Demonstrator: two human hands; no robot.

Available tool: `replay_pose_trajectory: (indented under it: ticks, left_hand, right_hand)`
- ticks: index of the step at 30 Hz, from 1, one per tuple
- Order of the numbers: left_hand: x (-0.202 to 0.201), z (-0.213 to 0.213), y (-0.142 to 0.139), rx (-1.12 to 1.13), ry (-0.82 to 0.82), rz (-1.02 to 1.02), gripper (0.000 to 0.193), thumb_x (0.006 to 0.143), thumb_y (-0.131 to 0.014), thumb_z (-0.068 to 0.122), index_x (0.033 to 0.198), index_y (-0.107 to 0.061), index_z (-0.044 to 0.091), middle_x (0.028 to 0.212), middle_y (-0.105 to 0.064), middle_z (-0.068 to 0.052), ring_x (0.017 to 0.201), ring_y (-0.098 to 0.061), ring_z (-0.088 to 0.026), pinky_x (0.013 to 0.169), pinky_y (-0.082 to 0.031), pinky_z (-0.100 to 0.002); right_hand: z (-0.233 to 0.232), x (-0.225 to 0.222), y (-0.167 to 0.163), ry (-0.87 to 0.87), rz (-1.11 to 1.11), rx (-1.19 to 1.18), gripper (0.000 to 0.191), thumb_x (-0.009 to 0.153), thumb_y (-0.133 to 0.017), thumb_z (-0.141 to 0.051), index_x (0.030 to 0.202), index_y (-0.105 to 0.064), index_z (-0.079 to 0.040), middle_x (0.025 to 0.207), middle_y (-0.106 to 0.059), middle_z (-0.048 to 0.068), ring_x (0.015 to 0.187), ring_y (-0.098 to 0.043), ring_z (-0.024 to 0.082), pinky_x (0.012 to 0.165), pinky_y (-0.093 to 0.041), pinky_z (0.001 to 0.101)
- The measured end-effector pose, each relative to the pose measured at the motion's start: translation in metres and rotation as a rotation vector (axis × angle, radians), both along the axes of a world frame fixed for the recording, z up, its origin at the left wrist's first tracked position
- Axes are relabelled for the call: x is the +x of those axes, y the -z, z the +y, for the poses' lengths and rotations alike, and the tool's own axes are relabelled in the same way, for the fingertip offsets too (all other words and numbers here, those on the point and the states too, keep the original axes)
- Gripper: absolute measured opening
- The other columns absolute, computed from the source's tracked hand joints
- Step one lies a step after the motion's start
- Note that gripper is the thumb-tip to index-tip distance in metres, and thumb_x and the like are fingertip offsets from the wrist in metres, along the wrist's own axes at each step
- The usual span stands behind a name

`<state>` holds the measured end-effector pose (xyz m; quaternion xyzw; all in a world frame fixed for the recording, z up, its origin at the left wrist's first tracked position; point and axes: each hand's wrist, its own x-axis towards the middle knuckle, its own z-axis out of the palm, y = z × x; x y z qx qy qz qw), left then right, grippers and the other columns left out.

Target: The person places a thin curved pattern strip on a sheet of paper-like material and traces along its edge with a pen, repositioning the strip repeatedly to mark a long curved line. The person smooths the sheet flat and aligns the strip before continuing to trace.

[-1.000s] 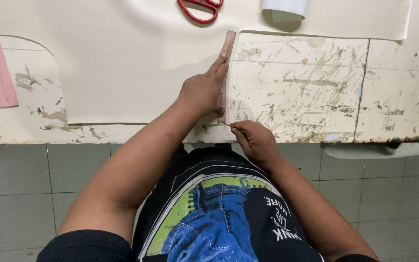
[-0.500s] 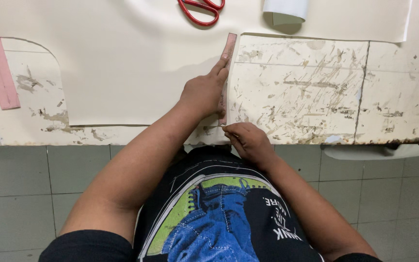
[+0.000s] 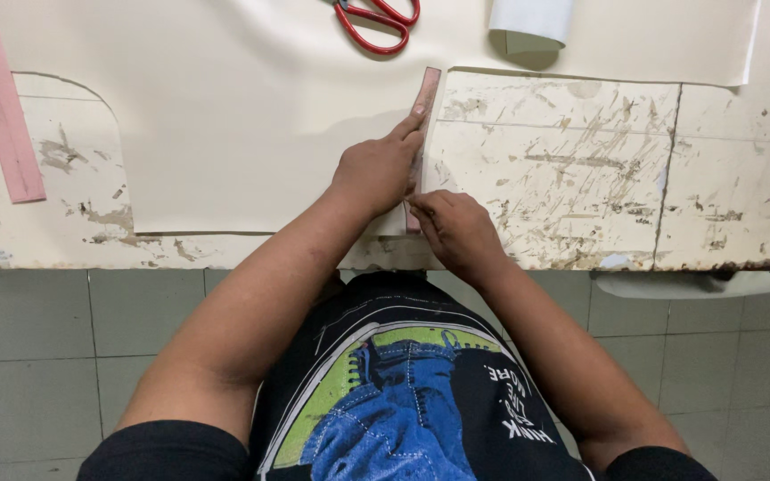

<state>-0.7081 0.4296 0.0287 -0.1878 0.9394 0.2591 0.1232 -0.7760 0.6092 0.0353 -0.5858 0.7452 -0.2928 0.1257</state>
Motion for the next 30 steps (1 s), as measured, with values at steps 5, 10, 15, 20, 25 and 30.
replay_pose_trajectory:
  ticks: [5, 10, 15, 20, 25, 30]
  left_hand:
    - [0.001, -0.006, 0.006, -0.002, -0.026, 0.075, 0.042, 0.091, -0.063, 0.015, 0.133, -0.057, 0.015, 0.163, -0.035, 0.011, 0.097, -0.073, -0.025, 0.076, -0.059, -0.043]
    - [0.003, -0.009, 0.009, -0.009, -0.022, 0.100, 0.039, 0.094, -0.054, 0.011, 0.131, -0.061, 0.018, 0.162, -0.039, 0.011, 0.096, -0.073, -0.025, 0.076, -0.058, -0.043]
    - [0.006, -0.010, 0.006, -0.018, -0.024, 0.167, 0.042, 0.094, -0.052, 0.011, 0.135, -0.060, 0.018, 0.161, -0.039, 0.011, 0.092, -0.073, -0.025, 0.075, -0.058, -0.043]
    - [-0.001, 0.005, 0.019, -0.172, 0.067, 0.092, 0.036, 0.094, -0.054, 0.013, 0.129, -0.060, 0.008, 0.164, -0.035, -0.007, 0.091, -0.072, -0.030, 0.073, -0.060, -0.043]
    - [-0.038, 0.052, 0.066, -0.319, -0.123, 0.176, 0.045, 0.090, -0.054, 0.018, 0.128, -0.057, -0.008, 0.155, -0.039, -0.027, 0.096, -0.072, -0.033, 0.063, -0.058, -0.043]
    - [-0.059, 0.088, 0.100, -0.254, 0.092, -0.282, 0.048, 0.091, -0.053, 0.016, 0.132, -0.049, -0.009, 0.156, -0.035, -0.031, 0.099, -0.071, -0.035, 0.065, -0.059, -0.042]
  right_hand:
    - [0.001, -0.003, 0.002, -0.001, 0.006, 0.098, 0.011, 0.098, -0.067, -0.016, 0.104, -0.069, -0.007, 0.095, -0.071, 0.012, 0.084, -0.068, 0.034, 0.075, -0.053, 0.0446]
    - [-0.028, -0.018, 0.012, 0.065, 0.045, 0.000, 0.011, 0.101, -0.067, -0.015, 0.105, -0.070, -0.006, 0.096, -0.072, 0.012, 0.084, -0.067, 0.034, 0.076, -0.053, 0.0447]
    - [-0.036, -0.017, 0.006, 0.095, 0.015, -0.040, 0.012, 0.100, -0.068, -0.015, 0.107, -0.072, -0.006, 0.099, -0.074, 0.012, 0.088, -0.070, 0.031, 0.077, -0.055, 0.0409]
    - [-0.025, -0.028, -0.019, 0.318, -0.026, -0.126, 0.012, 0.105, -0.065, -0.015, 0.106, -0.068, -0.003, 0.100, -0.073, 0.011, 0.089, -0.073, 0.025, 0.078, -0.058, 0.0355]
    - [-0.042, -0.050, -0.037, 0.193, -0.029, -0.159, 0.011, 0.102, -0.069, -0.012, 0.108, -0.072, -0.003, 0.103, -0.072, 0.011, 0.096, -0.069, 0.028, 0.088, -0.053, 0.0386]
    - [-0.072, -0.058, -0.029, 0.043, -0.012, 0.189, 0.014, 0.090, -0.075, -0.020, 0.099, -0.079, -0.010, 0.112, -0.071, 0.005, 0.104, -0.059, 0.029, 0.095, -0.044, 0.0406]
